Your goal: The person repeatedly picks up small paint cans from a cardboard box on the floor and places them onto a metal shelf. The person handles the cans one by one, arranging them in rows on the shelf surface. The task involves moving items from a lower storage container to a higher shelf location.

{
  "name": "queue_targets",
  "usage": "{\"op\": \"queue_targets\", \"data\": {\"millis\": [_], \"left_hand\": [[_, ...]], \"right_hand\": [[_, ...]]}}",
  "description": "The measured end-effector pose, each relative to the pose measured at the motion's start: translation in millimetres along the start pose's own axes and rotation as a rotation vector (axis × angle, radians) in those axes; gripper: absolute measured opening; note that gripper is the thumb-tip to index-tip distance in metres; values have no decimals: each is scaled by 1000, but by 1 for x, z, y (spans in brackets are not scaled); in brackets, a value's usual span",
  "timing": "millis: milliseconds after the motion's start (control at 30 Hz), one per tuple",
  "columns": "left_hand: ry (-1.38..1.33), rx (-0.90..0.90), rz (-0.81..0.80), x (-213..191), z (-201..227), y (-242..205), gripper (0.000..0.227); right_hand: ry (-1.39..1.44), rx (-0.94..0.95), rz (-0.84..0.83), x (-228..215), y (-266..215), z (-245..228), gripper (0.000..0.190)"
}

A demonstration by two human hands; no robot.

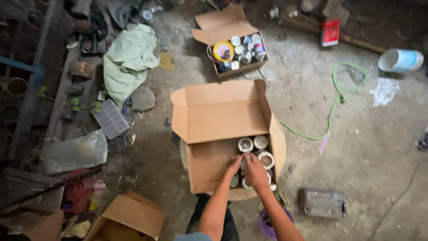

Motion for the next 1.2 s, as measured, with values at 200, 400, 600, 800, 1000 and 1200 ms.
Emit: {"op": "queue_targets", "data": {"millis": [200, 400, 600, 800, 1000, 1200], "left_hand": [[-398, -505, -84, -4, 46, -21, 63], [-889, -697, -295, 0, 39, 1, 37], [-877, -679, -402, 2, 10, 24, 19], [-1045, -556, -461, -19, 9, 29, 23], [-848, -492, -317, -68, 42, -2, 30], [-791, -661, -314, -118, 34, -40, 29]], "right_hand": [[55, 15, 4, 20, -6, 21, 81], [-44, -91, 96, 45, -8, 38, 77], [-64, -107, 50, 30, -5, 22, 82], [97, -141, 130, -17, -1, -38, 91], [487, -132, 260, -25, 5, -77, 100], [625, -63, 220, 4, 11, -94, 98]]}}
Point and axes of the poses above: each hand's wrist, its own y-axis towards the middle knuckle, its own x-axis out of the palm, z = x × y, the point moved 2 cm from there along y, towards the middle knuckle, and after that the axes turned 8 degrees about -x, right-handed, at the moved point
